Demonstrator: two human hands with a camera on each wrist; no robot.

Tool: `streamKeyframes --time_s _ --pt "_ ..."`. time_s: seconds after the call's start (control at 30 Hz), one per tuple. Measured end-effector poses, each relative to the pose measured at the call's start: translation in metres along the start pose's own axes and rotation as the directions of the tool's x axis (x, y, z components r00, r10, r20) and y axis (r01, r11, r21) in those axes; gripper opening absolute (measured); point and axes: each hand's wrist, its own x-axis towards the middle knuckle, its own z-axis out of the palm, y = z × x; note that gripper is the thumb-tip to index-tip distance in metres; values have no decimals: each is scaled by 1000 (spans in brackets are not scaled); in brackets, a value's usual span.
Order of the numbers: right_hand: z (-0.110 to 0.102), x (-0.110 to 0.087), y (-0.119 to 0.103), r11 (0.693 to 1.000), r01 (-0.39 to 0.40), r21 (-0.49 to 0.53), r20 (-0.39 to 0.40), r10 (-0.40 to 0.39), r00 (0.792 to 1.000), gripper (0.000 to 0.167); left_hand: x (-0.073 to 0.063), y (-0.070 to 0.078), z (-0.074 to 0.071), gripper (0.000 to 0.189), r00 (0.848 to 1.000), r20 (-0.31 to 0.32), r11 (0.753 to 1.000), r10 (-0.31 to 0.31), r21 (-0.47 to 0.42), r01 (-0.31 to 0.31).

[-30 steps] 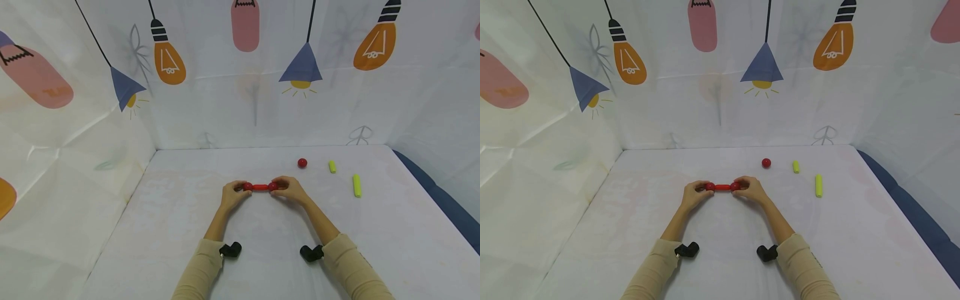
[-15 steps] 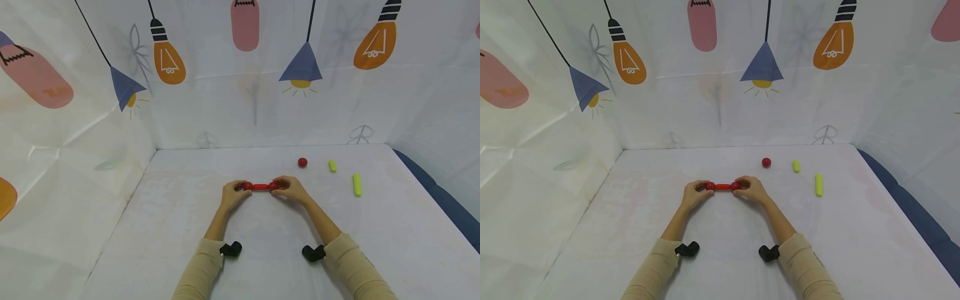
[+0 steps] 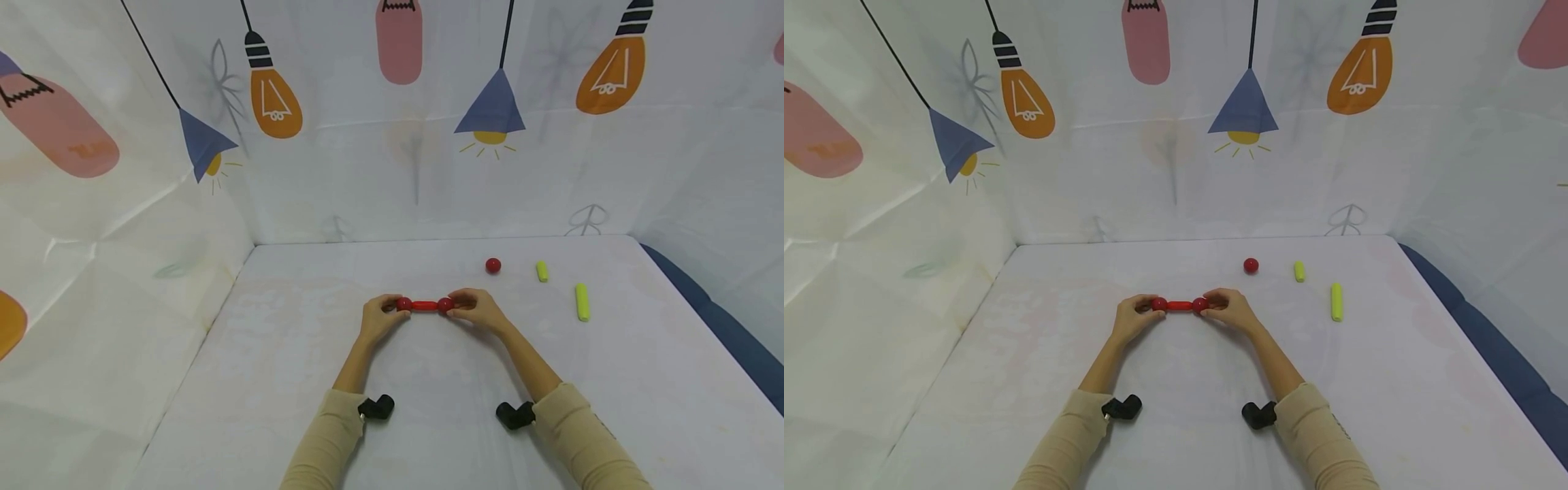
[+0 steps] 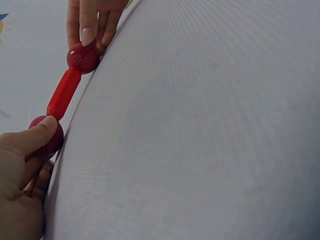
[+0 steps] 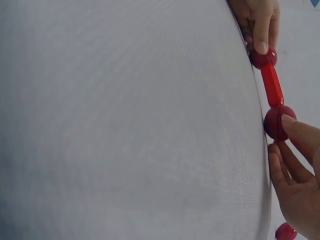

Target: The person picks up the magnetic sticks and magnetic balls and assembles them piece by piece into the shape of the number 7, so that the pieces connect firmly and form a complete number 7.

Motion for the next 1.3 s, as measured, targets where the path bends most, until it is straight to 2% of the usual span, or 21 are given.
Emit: streamKeyframes --time_s 0.3,0.53,0.77,1.0,1.3 --pt "3 -1 -3 1000 -7 -1 -10 7 1000 40 -2 1 -1 39 1000 -5 1000 -3 1 3" --pt "1 -10 -29 999 14 37 1 -14 1000 37 -2 1 1 39 1000 0 1000 -9 -3 9" --pt "4 -1 -4 999 28 29 -7 -28 1000 39 -3 -1 1 39 1000 -10 1000 -9 -7 9" --pt "0 -13 -40 998 -6 66 4 6 1000 39 -2 2 2 39 1000 -19 1000 -12 3 12" --pt "-1 -13 -39 998 5 60 5 -6 1000 38 0 1 2 39 1000 -15 1000 4 7 -4"
